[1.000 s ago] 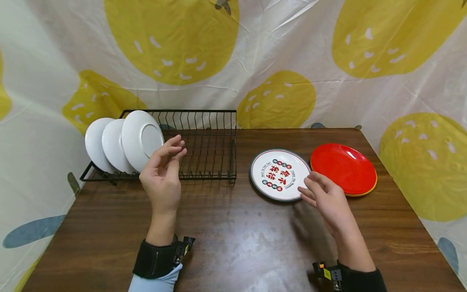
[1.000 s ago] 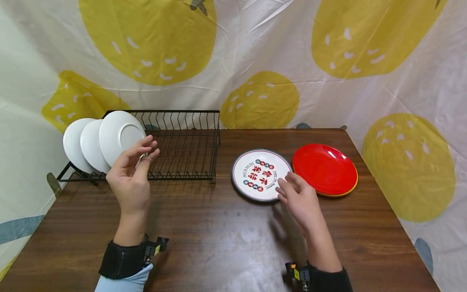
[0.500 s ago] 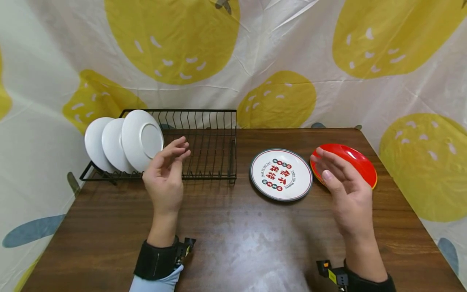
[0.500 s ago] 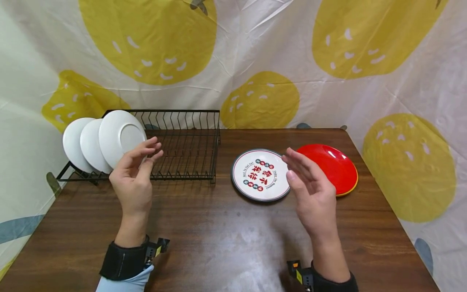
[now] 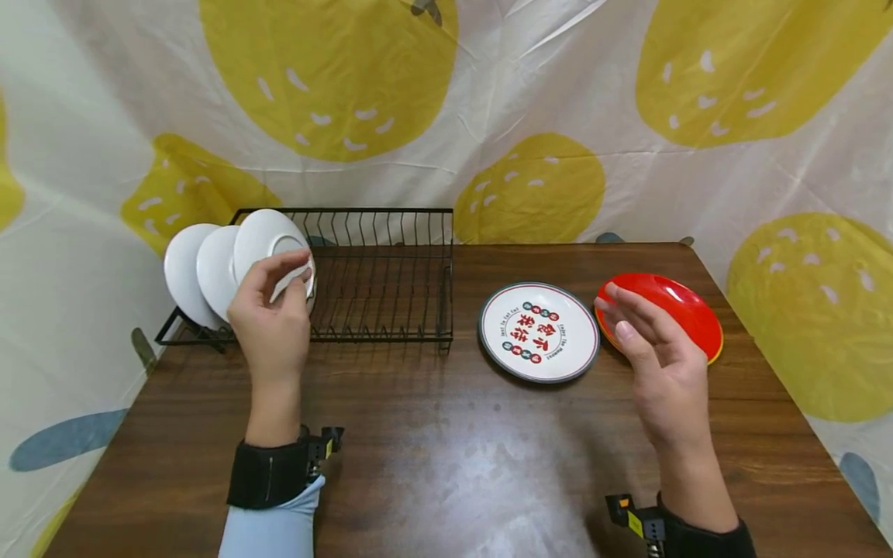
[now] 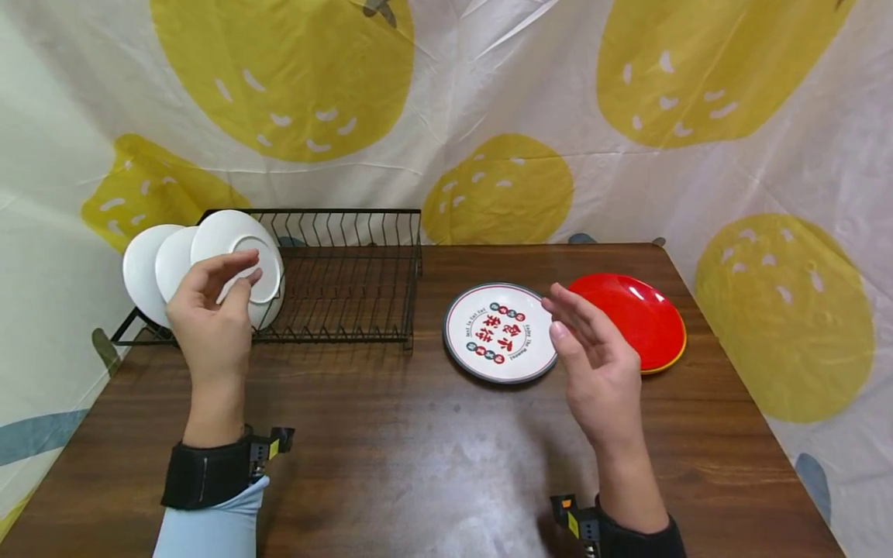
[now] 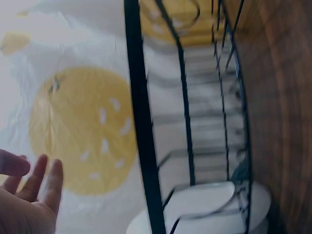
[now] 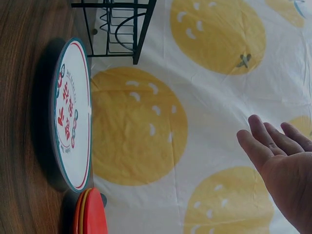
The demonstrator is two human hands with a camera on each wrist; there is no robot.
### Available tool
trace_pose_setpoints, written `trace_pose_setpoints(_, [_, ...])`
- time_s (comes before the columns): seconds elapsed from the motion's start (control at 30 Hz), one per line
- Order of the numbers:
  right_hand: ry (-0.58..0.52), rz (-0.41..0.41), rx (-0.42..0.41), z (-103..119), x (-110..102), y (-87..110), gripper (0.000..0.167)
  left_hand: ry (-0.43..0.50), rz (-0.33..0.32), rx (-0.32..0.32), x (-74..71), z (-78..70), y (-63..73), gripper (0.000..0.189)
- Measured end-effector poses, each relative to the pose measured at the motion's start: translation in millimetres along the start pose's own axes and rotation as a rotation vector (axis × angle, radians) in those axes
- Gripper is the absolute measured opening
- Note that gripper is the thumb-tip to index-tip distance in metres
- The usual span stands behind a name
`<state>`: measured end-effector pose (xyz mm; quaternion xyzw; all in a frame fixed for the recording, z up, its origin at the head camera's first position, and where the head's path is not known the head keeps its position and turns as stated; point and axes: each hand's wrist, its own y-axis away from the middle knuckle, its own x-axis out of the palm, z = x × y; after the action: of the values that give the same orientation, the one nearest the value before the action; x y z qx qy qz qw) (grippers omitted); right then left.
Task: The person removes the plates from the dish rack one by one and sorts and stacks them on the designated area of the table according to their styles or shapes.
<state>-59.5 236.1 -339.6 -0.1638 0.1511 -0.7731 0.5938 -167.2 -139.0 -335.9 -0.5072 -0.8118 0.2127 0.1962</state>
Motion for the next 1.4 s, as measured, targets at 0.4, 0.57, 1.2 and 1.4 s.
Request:
trace_pose_setpoints(0.4, [-0.020,0.028,0.005,-3,0,-1.2,0.038,-0.506,-0.118,-0.189,-30.3,13.4,-63.2,0.035])
trace_pose_setpoints(0.57, [0.034,0.026,0.053,-3,0,0.6,0.038,-0.585,0.007,-0.350,-38.0,32.4,-77.5,0.053])
trace_pose_setpoints(1.2, [0.053,0.052,0.075,-7,0,0.0,0.038,-0.595,0.135,-0.488,-51.8,69.9,-74.6,0.050])
trace_pose_setpoints(1.4, [0.063,0.050,0.079,-8,-1,0.5,0.037,-0.586,0.121,-0.473,-51.5,64.0,-78.6,0.047])
